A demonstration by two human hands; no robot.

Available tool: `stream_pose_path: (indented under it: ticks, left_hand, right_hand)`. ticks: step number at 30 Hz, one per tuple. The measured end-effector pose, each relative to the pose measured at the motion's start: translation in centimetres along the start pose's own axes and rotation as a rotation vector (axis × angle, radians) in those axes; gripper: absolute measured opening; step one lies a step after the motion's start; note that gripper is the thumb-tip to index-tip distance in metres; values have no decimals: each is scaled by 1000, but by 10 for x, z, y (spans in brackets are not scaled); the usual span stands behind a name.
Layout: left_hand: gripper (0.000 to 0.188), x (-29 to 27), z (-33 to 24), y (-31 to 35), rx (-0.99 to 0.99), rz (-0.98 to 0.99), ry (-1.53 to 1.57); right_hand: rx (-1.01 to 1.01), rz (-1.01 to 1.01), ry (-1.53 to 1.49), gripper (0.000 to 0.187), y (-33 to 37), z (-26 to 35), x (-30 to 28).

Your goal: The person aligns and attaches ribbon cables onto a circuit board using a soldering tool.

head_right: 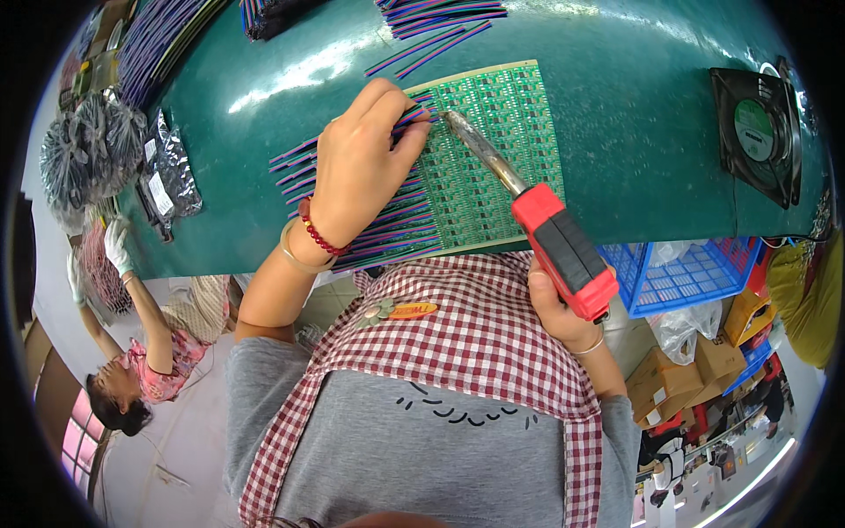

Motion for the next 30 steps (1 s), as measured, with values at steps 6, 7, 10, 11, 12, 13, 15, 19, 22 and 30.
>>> stream_pose_path:
  ticks: [6,7,10,11,12,13,15,19,22,30]
  left_hand:
    - [15,2,2,1,-8,20,-7]
    - [15,2,2,0,-8,18,-6]
    - [15,2,1,-1,-3,28,-8]
    - [15,2,2,-1,-17,48,-3]
    - [15,3,3,-1,-30,68,3]
    - [15,3,4,-1,-30,67,2]
    - [15,3,3,0,-9,67,39]
    - [15,2,4,-1,-25,80,78]
    - [16,0,2,-3,-22,75,74]
    - [15,2,4,-3,-35,93,52]
  right_hand:
    - [50,-74,-185,44,0,1,-7]
    - [62,-69,-186,44,0,0,-8]
    - [92,-67,-194,45,2,-2,-7]
    - [111,-71,-203,45,3,-4,-5]
    - [111,-70,-203,45,3,-4,-5]
    - [103,-60,-192,45,2,-3,-4]
    - [94,-51,-181,44,2,-2,-3]
    - [125,-31,-241,44,0,-3,-1]
    - [122,-29,-246,44,0,-3,-1]
    - [107,-58,-120,34,0,-3,-2]
Point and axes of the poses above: each hand's wrist, its own y-axis away from the middle knuckle, its own x-axis out of the palm, z = x × y, the point moved 10 cm from there along -y, towards the middle knuckle, and after that the axes turned 6 degrees about y, right-handed, at the moved point
